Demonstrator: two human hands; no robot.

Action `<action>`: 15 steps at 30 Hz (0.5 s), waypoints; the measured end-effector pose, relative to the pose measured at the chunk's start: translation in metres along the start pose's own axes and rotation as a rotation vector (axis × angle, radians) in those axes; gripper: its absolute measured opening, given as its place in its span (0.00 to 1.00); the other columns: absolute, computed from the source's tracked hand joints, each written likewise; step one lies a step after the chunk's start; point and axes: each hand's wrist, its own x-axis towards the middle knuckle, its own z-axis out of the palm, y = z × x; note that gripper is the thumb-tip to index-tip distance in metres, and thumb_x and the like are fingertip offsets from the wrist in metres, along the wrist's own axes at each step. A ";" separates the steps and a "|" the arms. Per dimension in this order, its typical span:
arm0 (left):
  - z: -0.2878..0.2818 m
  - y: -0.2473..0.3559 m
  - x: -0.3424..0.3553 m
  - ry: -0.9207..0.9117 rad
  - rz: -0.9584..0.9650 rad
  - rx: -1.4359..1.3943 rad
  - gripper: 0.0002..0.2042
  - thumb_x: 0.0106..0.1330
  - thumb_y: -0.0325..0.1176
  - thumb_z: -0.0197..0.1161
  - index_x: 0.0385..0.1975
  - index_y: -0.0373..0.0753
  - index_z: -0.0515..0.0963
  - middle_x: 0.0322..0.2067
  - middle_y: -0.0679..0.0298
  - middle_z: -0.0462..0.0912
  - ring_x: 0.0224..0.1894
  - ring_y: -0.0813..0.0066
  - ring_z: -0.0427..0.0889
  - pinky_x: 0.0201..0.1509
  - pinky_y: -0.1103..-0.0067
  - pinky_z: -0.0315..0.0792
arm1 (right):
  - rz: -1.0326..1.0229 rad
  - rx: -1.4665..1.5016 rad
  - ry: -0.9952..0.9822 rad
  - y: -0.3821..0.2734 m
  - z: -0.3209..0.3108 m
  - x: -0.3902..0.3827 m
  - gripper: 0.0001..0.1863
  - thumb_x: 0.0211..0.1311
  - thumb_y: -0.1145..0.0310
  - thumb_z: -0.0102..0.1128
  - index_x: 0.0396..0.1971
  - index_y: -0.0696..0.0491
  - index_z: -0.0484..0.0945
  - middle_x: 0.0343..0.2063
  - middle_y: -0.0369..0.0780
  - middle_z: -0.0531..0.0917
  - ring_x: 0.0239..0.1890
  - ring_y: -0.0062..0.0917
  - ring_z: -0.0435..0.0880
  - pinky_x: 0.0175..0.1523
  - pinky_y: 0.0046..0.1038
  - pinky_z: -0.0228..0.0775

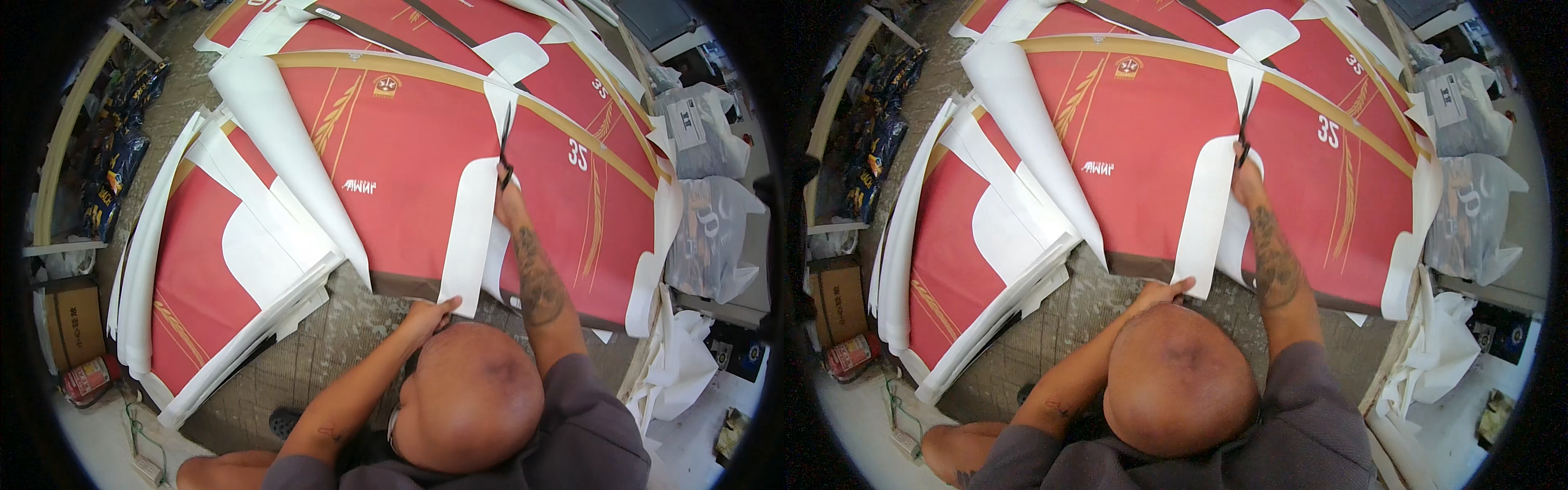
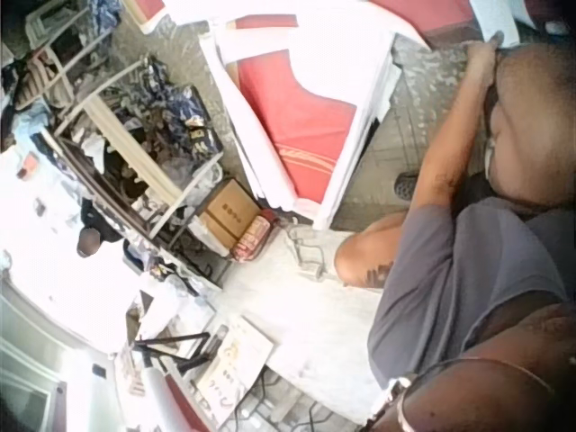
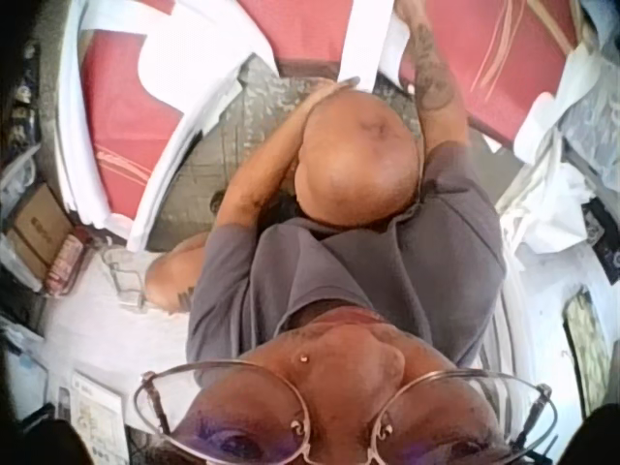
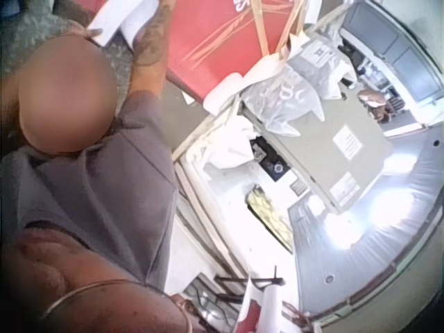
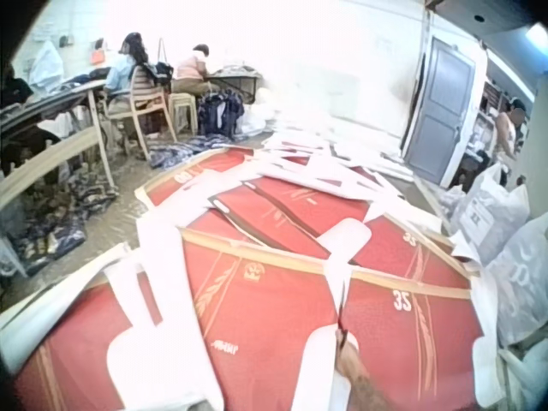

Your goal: The person sits on the floor and uses scissors to cut white backing material from large red printed sheets. They peel away the backing, trim edges, and stack the finished sheets.

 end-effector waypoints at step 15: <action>-0.062 0.086 0.030 0.428 0.598 1.225 0.25 0.59 0.48 0.67 0.49 0.35 0.78 0.61 0.46 0.67 0.64 0.49 0.65 0.66 0.61 0.63 | -0.486 -0.915 0.419 0.018 -0.041 -0.084 0.25 0.58 0.62 0.70 0.47 0.62 0.72 0.37 0.43 0.77 0.42 0.31 0.76 0.46 0.33 0.69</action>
